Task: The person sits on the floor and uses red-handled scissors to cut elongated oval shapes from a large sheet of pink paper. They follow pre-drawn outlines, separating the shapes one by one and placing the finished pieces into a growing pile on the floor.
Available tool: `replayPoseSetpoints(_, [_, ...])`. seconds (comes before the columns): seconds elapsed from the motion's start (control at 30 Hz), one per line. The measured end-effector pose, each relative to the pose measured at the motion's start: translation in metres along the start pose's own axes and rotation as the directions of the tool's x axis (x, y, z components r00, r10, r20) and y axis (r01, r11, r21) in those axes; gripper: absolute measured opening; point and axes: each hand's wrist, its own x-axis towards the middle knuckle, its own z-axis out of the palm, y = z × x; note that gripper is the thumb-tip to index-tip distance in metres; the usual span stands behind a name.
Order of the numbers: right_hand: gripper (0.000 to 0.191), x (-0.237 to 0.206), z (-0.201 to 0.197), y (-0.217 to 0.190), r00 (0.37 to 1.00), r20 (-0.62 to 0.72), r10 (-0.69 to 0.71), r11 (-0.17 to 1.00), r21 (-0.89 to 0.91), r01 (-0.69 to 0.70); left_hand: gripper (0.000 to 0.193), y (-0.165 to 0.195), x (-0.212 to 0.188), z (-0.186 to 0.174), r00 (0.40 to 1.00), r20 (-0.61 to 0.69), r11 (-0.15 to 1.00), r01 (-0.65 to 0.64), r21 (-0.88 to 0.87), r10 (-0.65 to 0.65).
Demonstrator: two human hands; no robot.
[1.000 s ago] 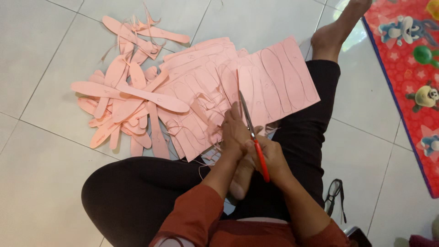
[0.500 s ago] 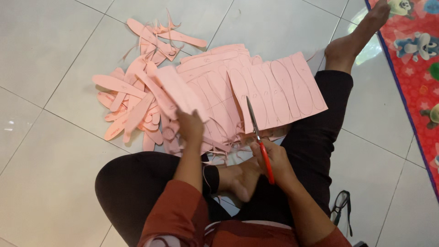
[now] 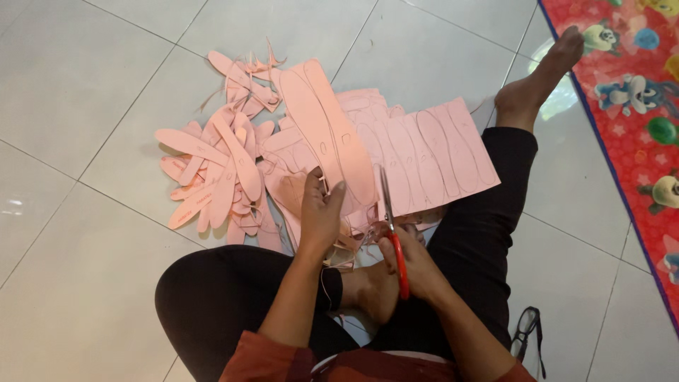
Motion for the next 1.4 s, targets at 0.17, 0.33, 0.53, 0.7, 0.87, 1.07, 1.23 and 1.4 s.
replayPoseSetpoints(0.17, [0.036,-0.011,-0.004,-0.009,0.993,0.095,-0.071,0.996,0.057,0.066,0.051,0.035,-0.009,0.012,0.999,-0.035,0.992,-0.037,-0.117,0.034])
replayPoseSetpoints(0.33, [0.037,-0.03,-0.008,-0.018,0.866,0.232,-0.443,0.879,-0.08,0.471,0.049,0.065,-0.022,0.022,0.998,-0.049,0.999,0.034,-0.01,-0.034])
replayPoseSetpoints(0.53, [0.046,-0.044,-0.003,-0.029,0.969,0.192,-0.155,0.984,-0.059,0.169,0.046,0.086,-0.035,0.025,0.999,-0.026,0.995,0.039,0.096,-0.036])
replayPoseSetpoints(0.7, [0.069,-0.048,-0.007,-0.034,0.927,0.269,-0.259,0.963,0.001,0.269,0.046,0.097,-0.039,0.023,0.999,-0.01,0.99,0.036,0.135,-0.035])
replayPoseSetpoints(0.87, [0.082,-0.048,-0.008,-0.036,0.909,0.28,-0.308,0.948,0.012,0.317,0.046,0.105,-0.042,0.022,0.998,-0.036,0.989,0.058,0.136,-0.054])
replayPoseSetpoints(1.07, [0.08,-0.048,-0.009,-0.04,0.903,0.273,-0.331,0.936,-0.025,0.351,0.043,0.106,-0.045,0.024,0.998,-0.05,0.991,0.048,0.126,-0.041])
replayPoseSetpoints(1.23, [0.076,-0.048,-0.01,-0.043,0.881,0.269,-0.389,0.907,-0.054,0.417,0.042,0.103,-0.046,0.024,0.998,-0.057,0.99,0.012,0.143,-0.003])
replayPoseSetpoints(1.4, [0.068,-0.054,-0.008,-0.042,0.914,0.243,-0.325,0.941,-0.012,0.338,0.042,0.102,-0.046,0.026,0.998,-0.059,0.992,0.045,0.121,-0.038])
